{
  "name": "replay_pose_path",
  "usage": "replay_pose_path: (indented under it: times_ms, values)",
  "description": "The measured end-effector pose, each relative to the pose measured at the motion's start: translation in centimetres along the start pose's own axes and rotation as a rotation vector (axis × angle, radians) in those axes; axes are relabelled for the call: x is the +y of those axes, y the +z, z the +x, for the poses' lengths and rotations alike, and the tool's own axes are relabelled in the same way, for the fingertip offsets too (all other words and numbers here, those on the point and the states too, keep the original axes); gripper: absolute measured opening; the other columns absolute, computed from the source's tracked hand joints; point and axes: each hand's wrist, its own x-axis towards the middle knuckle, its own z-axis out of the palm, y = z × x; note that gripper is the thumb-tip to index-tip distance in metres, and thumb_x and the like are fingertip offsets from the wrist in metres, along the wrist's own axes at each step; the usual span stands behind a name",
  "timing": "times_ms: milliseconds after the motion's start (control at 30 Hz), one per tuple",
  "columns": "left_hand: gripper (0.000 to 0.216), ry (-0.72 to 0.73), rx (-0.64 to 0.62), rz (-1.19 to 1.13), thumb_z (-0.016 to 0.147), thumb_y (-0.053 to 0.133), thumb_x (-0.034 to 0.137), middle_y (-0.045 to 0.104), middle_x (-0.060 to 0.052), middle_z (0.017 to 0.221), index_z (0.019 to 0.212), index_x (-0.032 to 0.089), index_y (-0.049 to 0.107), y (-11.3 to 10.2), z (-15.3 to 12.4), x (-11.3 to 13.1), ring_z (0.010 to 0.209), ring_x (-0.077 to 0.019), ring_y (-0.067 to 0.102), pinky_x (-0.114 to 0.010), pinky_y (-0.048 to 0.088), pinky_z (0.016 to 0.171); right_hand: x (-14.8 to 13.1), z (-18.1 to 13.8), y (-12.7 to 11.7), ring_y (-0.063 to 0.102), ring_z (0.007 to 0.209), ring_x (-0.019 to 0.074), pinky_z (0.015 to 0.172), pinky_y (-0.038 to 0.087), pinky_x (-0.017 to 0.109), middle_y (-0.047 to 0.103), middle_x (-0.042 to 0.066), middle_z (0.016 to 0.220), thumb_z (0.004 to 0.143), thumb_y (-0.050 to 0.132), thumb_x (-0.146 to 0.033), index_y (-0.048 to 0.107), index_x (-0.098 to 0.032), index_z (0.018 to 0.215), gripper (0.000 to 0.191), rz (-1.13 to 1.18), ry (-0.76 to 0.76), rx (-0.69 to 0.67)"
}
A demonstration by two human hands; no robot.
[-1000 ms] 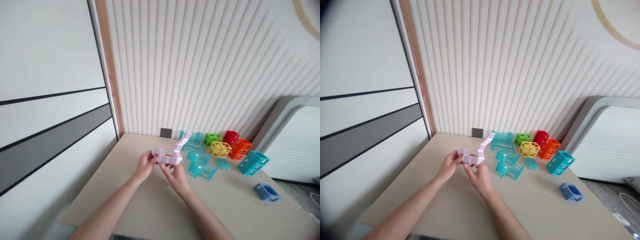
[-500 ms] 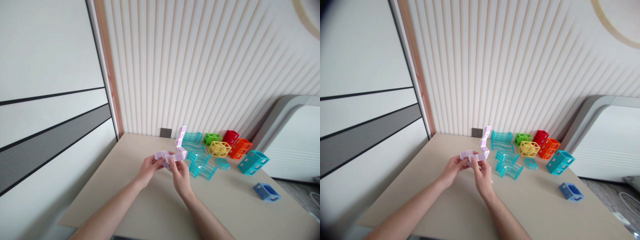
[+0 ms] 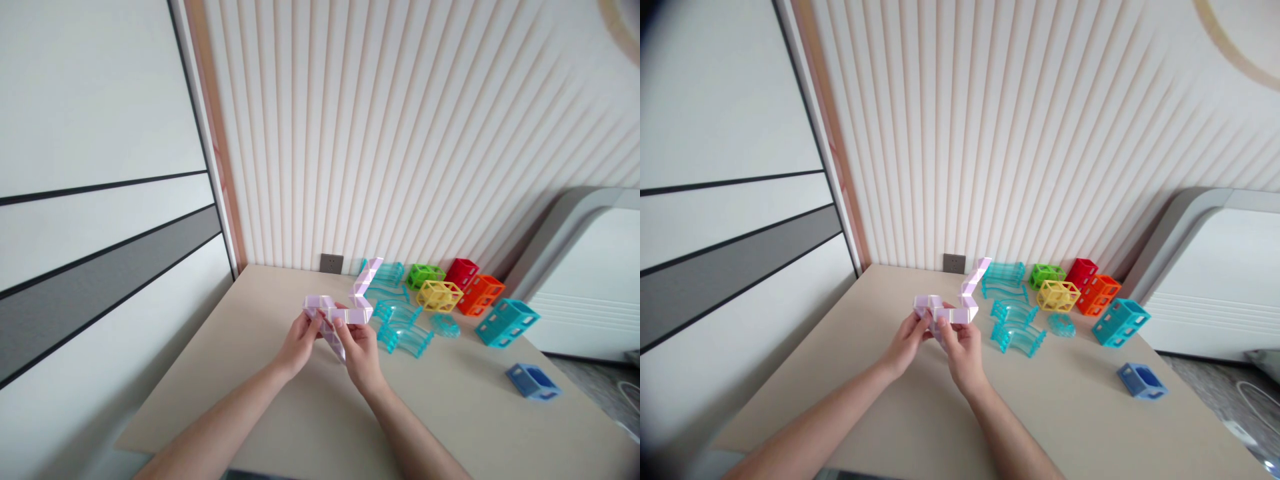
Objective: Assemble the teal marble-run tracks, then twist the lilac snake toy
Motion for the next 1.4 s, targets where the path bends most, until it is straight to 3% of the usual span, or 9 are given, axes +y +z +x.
replay_pose_path:
  times_ms: [100, 233, 600, 967, 1200, 1400]
  values:
    - [0.046, -0.012, 0.068, 0.04, 0.088, 0.057, 0.06, 0.07, -0.006, 0.086, 0.101, 0.016, 0.064, -0.4, -0.1, -0.7, 0.077, -0.0193, 0.066, -0.029, 0.052, 0.071, 0.2, 0.0, -0.1, 0.068, 0.08, 0.0244, 0.073, 0.056, 0.036, 0.075, 0.01, 0.091, 0.08, 0.071, -0.053, 0.072, -0.015, 0.109, 0.049, -0.018, -0.014, 0.007]
    - [0.047, -0.017, 0.047, 0.062, 0.09, 0.052, 0.062, 0.067, -0.004, 0.073, 0.09, 0.016, 0.06, -0.7, -0.1, -1.0, 0.067, -0.0182, 0.065, -0.027, 0.05, 0.063, 0.2, 0.1, -0.1, 0.063, 0.071, 0.0194, 0.067, 0.053, 0.031, 0.073, 0.006, 0.081, 0.082, 0.07, -0.051, 0.072, -0.013, 0.108, 0.046, -0.02, -0.03, 0.028]
    - [0.047, -0.021, -0.051, 0.034, 0.091, 0.05, 0.061, 0.066, -0.004, 0.069, 0.082, 0.016, 0.058, -0.7, -0.2, -0.1, 0.064, -0.0176, 0.065, -0.026, 0.048, 0.06, 0.2, 0.0, -0.4, 0.066, 0.085, 0.0237, 0.078, 0.053, 0.036, 0.074, 0.01, 0.097, 0.086, 0.065, -0.05, 0.07, -0.014, 0.11, 0.044, -0.048, -0.058, 0.017]
    - [0.049, 0.095, -0.012, 0.095, 0.096, 0.037, 0.063, 0.063, -0.002, 0.066, 0.083, 0.017, 0.052, -0.1, -0.6, 0.5, 0.057, -0.0151, 0.061, -0.027, 0.049, 0.057, -0.4, 0.5, -0.4, 0.071, 0.093, 0.0278, 0.091, 0.052, 0.046, 0.076, 0.009, 0.096, 0.085, 0.066, -0.051, 0.073, -0.018, 0.101, 0.037, 0.044, -0.033, 0.046]
    - [0.05, 0.043, -0.038, 0.134, 0.095, 0.038, 0.063, 0.063, -0.002, 0.06, 0.079, 0.017, 0.05, -0.4, -0.4, 1.0, 0.052, -0.0142, 0.058, -0.025, 0.046, 0.052, 0.1, 0.0, -0.4, 0.055, 0.126, 0.0271, 0.11, 0.039, 0.049, 0.066, 0.009, 0.127, 0.092, 0.059, -0.047, 0.067, -0.026, 0.121, 0.036, 0.024, -0.176, -0.091]
    - [0.049, 0.012, -0.078, 0.164, 0.092, 0.043, 0.065, 0.063, -0.001, 0.058, 0.079, 0.018, 0.049, -0.3, -0.5, 1.5, 0.05, -0.0137, 0.056, -0.025, 0.045, 0.052, 0.8, 0.1, -0.8, 0.058, 0.122, 0.0281, 0.108, 0.041, 0.051, 0.067, 0.011, 0.125, 0.093, 0.057, -0.046, 0.068, -0.025, 0.119, 0.035, -0.034, -0.283, -0.069]
